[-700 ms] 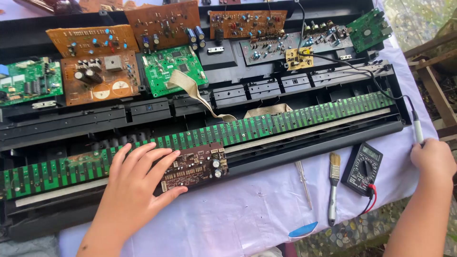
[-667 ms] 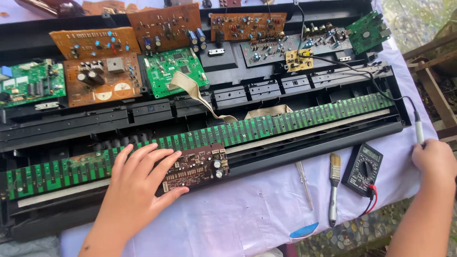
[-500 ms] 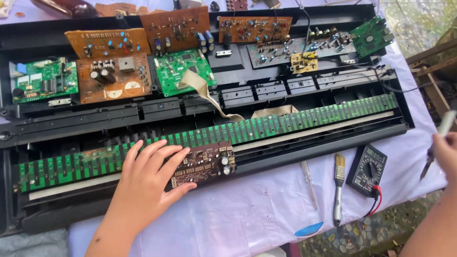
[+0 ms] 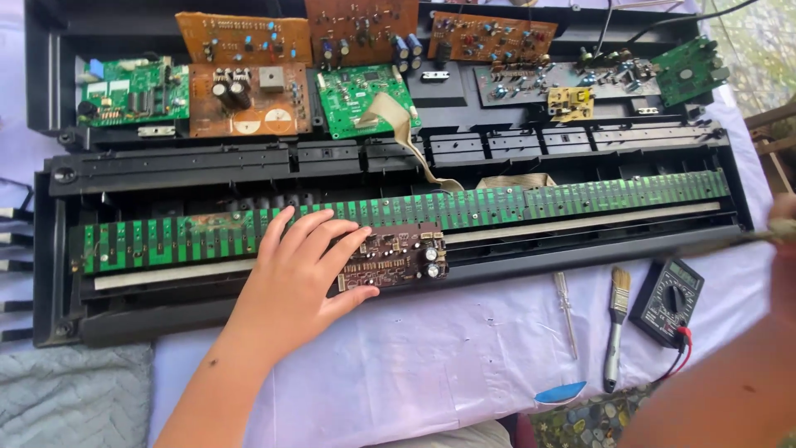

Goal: Soldering components on a circuit board during an electronic keyboard repair

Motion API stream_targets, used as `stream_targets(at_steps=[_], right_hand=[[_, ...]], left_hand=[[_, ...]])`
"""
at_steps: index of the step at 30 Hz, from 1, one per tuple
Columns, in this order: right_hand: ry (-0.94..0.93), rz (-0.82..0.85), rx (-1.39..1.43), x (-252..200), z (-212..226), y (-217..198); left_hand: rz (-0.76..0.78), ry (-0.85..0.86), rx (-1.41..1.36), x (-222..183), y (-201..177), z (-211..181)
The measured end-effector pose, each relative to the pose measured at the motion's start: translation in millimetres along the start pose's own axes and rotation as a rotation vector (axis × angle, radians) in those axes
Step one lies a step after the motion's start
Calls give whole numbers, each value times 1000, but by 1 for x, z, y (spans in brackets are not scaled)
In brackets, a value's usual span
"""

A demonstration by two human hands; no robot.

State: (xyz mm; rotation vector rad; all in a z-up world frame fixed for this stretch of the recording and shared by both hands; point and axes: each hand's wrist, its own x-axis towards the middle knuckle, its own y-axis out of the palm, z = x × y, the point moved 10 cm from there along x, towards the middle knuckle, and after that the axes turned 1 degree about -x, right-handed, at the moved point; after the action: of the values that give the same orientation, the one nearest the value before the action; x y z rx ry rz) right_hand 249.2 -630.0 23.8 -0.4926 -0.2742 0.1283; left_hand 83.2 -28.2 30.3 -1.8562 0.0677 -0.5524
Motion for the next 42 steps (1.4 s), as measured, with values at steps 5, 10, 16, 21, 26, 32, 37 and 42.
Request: stream_targets(at_steps=[5, 10, 16, 21, 26, 32, 37, 42], right_hand=[[-87, -140, 534, 15, 215, 196], [-313, 164, 805, 14, 255, 292], [-366, 161, 587, -3, 243, 335], [-235, 37, 565, -3, 200, 331], [-185, 53, 611, -1, 191, 343], [-299, 184, 574, -10, 197, 361], [-509, 177, 372, -14, 220, 361], [-500, 191, 520, -18, 213, 358]], left_hand=[[27, -7, -4, -2, 5, -1], [6, -12, -24, -4, 5, 1], [-15, -17, 14, -4, 4, -3], [-14, -14, 51, -6, 6, -2], [-22, -18, 5, -6, 6, -1], [-22, -8, 40, -8, 7, -3], [-61, 6, 92, -9, 3, -6], [-48, -15, 55, -8, 2, -6]])
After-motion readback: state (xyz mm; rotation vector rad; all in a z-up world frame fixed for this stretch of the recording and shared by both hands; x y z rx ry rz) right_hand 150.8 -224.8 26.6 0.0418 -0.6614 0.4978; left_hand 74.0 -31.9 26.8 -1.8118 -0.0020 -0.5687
